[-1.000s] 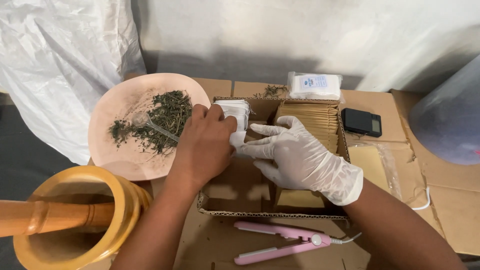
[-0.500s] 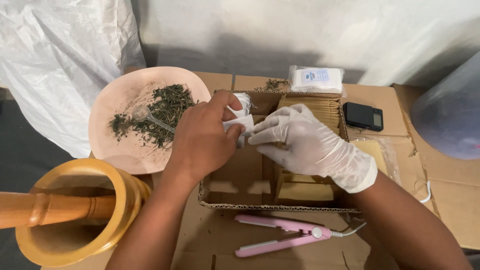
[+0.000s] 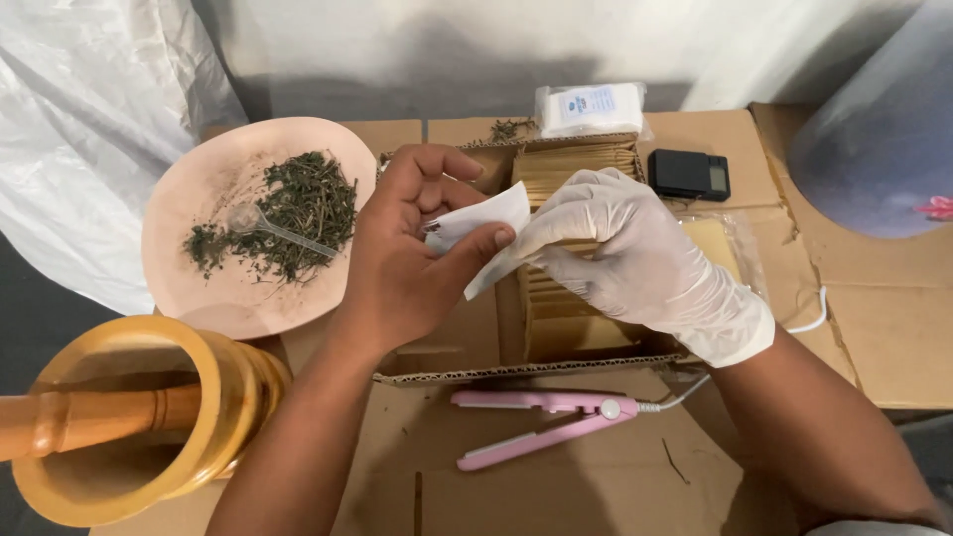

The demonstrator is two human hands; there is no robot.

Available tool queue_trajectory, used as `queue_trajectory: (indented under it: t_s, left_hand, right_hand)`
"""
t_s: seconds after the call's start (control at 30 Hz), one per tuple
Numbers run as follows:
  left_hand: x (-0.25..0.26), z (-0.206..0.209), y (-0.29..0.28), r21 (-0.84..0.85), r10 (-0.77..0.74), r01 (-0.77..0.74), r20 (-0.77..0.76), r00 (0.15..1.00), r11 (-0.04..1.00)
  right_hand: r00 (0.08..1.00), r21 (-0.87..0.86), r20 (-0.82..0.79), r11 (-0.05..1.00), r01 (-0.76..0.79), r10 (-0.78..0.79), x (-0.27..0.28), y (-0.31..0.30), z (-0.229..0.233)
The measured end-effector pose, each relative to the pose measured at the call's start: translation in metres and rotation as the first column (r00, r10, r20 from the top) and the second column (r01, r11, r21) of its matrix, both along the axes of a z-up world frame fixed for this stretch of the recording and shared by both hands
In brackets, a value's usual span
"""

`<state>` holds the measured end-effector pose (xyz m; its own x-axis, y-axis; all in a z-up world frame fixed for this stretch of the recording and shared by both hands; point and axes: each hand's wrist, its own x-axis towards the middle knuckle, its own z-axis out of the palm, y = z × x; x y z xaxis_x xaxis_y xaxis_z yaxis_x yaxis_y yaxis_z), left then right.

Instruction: Sealing tea bags using a mini heat sealer and placing them into individual paper envelopes.

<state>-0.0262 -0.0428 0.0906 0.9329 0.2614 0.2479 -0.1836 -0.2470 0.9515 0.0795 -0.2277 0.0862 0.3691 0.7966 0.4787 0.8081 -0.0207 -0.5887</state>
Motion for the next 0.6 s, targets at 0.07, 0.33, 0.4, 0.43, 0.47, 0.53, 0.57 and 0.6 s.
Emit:
queue_trajectory:
  t_s: [0.07, 0.33, 0.4, 0.43, 0.47, 0.53, 0.57, 0.6]
  left_hand:
    - [0.001, -0.001, -0.004, -0.042, -0.051, 0.052, 0.025, 0.998, 0.998]
    - [0.001, -0.003, -0.017, 0.053, -0.120, 0.127, -0.124, 0.985, 0.990]
    - [-0.002, 0.002, -0.020, 0.279, 0.006, 0.022, -0.098, 0.995, 0.960]
    - [-0.004, 0.005, -0.023, 0.279, -0.005, 0.033, -0.102, 0.995, 0.960]
    - [-0.007, 0.008, -0.026, 0.286, 0.000, 0.034, -0.118, 0.993, 0.958]
    - [-0.010, 0.009, -0.031, 0.289, 0.002, 0.040, -0.144, 0.990, 0.956]
    - [-0.010, 0.009, -0.033, 0.229, -0.031, 0.072, -0.176, 0.984, 0.971]
    - [-0.011, 0.008, -0.034, 0.166, -0.066, 0.102, -0.206, 0.976, 0.981]
  right_hand:
    - [0.999, 0.010, 0.015, 0.999, 0.030, -0.030, -0.001, -0.008, -0.004]
    - [0.988, 0.034, 0.033, 0.988, 0.153, -0.154, -0.012, -0.047, -0.015]
    - [0.991, 0.037, 0.037, 0.991, 0.128, -0.129, -0.012, -0.055, -0.017]
    - [0.990, 0.037, 0.033, 0.990, 0.139, -0.140, -0.013, -0.058, -0.017]
    - [0.988, 0.024, 0.059, 0.990, 0.140, -0.141, -0.014, -0.061, -0.016]
    - [0.987, 0.006, 0.075, 0.990, 0.143, -0.143, -0.016, -0.066, -0.016]
    - [0.987, 0.012, 0.080, 0.991, 0.137, -0.137, -0.017, -0.068, -0.016]
    - [0.988, 0.018, 0.085, 0.991, 0.130, -0.131, -0.018, -0.069, -0.017]
